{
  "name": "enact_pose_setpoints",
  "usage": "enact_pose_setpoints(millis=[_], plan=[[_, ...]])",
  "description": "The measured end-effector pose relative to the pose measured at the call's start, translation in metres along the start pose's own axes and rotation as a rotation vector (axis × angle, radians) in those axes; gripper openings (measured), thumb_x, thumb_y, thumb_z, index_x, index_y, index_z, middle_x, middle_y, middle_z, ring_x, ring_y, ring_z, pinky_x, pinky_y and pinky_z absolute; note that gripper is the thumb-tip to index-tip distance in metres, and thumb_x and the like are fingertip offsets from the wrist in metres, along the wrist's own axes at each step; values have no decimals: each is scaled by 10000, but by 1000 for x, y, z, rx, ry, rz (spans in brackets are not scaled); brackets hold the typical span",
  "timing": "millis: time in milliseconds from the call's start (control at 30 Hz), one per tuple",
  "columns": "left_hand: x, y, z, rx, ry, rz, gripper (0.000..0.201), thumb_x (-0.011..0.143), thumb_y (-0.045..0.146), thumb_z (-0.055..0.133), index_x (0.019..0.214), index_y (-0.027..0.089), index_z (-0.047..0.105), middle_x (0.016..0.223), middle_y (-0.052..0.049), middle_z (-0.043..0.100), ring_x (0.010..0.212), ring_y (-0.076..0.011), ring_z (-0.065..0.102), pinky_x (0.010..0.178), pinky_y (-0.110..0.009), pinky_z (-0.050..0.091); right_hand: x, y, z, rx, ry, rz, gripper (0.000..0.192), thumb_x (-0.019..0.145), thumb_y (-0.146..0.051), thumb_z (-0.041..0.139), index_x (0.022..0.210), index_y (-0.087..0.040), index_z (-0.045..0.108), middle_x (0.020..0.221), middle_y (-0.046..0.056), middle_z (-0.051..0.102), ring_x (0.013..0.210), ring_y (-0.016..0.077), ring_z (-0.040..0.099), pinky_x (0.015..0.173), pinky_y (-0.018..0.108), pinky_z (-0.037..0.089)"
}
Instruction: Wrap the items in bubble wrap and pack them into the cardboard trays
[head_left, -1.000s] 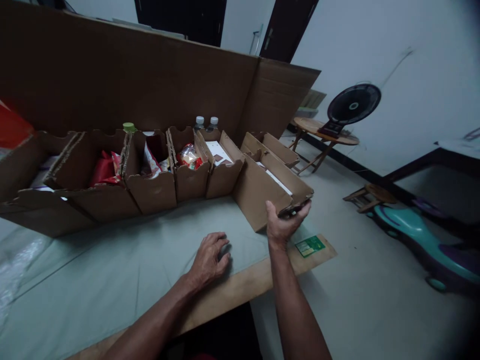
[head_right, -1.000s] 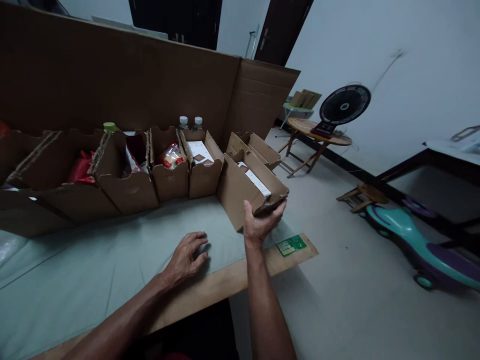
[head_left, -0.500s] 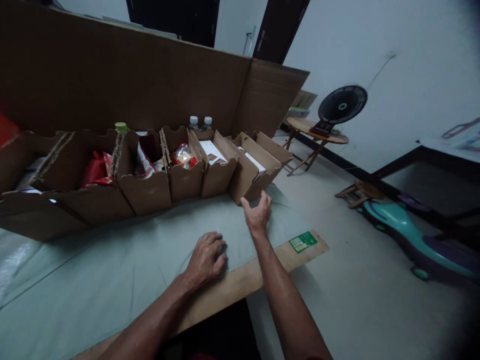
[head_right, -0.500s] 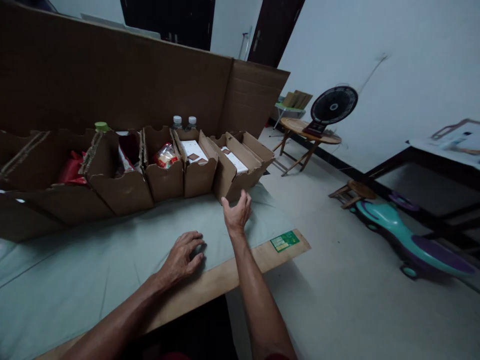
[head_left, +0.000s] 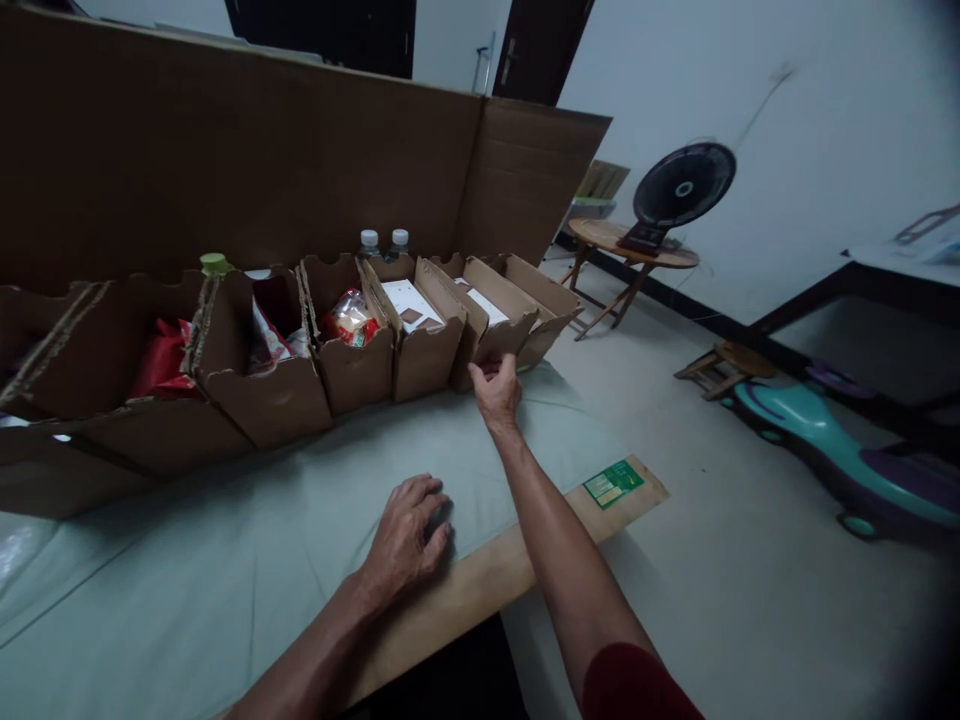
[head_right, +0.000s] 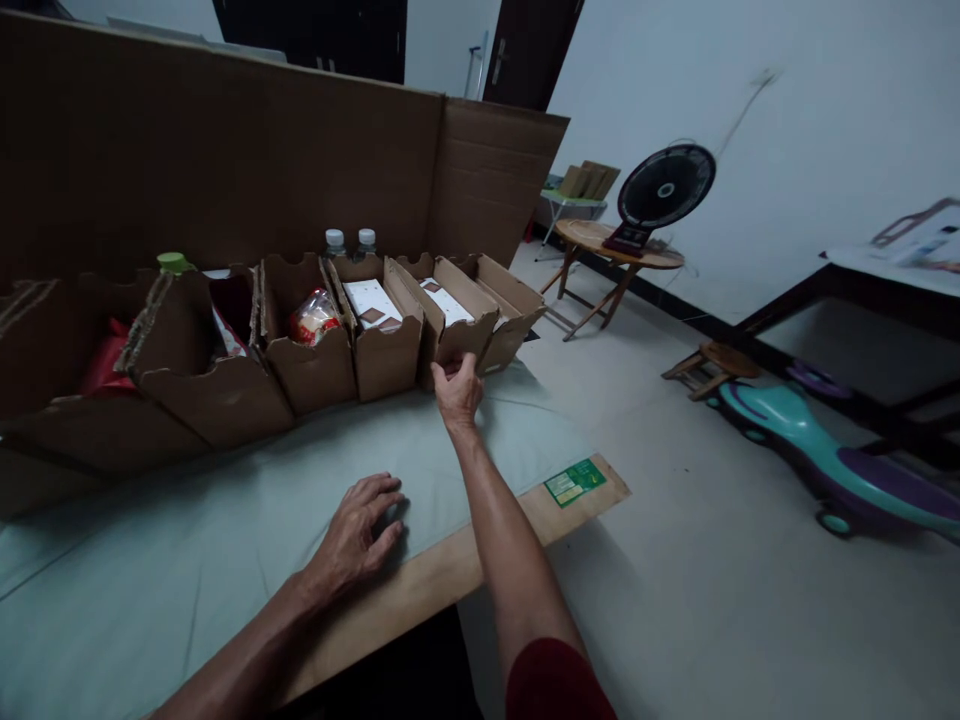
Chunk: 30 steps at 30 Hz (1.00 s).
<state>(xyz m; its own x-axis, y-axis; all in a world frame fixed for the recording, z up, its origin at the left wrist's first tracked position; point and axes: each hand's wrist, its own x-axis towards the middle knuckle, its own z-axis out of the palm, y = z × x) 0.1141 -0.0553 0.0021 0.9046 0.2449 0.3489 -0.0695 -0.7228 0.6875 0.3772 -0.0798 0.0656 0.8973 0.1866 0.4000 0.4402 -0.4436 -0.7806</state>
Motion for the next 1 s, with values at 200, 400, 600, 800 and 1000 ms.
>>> enact_pose_setpoints(millis=[200,400,600,800,1000], plan=[[0,2,-2,14,-17,13,335,875,268,550,1148,150,705,1304,-179,661,1282,-356,560,1058,-577,483,-6,0,-8,46,9,-26,281,779,-335,708,959,-207,534,726,9,671,631,188,619,701,329,515],[1,4,-2,-8,-22,7,329,859,257,573,1136,146,711,1306,-179,662,1282,-362,555,1068,-571,478,-15,-41,-29,123,-65,-293,348,879,-387,586,1161,-184,616,813,15,688,712,164,643,736,292,530],[4,-1,-1,-94,128,-1,281,864,202,567,1098,143,711,1208,-166,700,1166,-296,632,995,-490,541,8,-112,-14,-427,-514,-391,529,856,-197,593,1382,-259,607,970,49,767,910,259,709,824,332,508],[10,-13,-7,-143,359,-86,255,853,177,575,1074,167,704,1157,-146,710,1093,-264,664,956,-443,557,-9,-106,-38,-505,-494,-376,309,886,-196,527,1115,-228,732,1018,92,776,955,282,716,800,324,490],[15,-20,-18,-225,552,-219,416,813,195,586,1226,173,630,1263,-151,650,1182,-273,621,1002,-452,531,-62,-53,-155,-246,-543,-426,182,824,-274,546,904,-217,699,743,15,722,641,181,662,598,252,448]])
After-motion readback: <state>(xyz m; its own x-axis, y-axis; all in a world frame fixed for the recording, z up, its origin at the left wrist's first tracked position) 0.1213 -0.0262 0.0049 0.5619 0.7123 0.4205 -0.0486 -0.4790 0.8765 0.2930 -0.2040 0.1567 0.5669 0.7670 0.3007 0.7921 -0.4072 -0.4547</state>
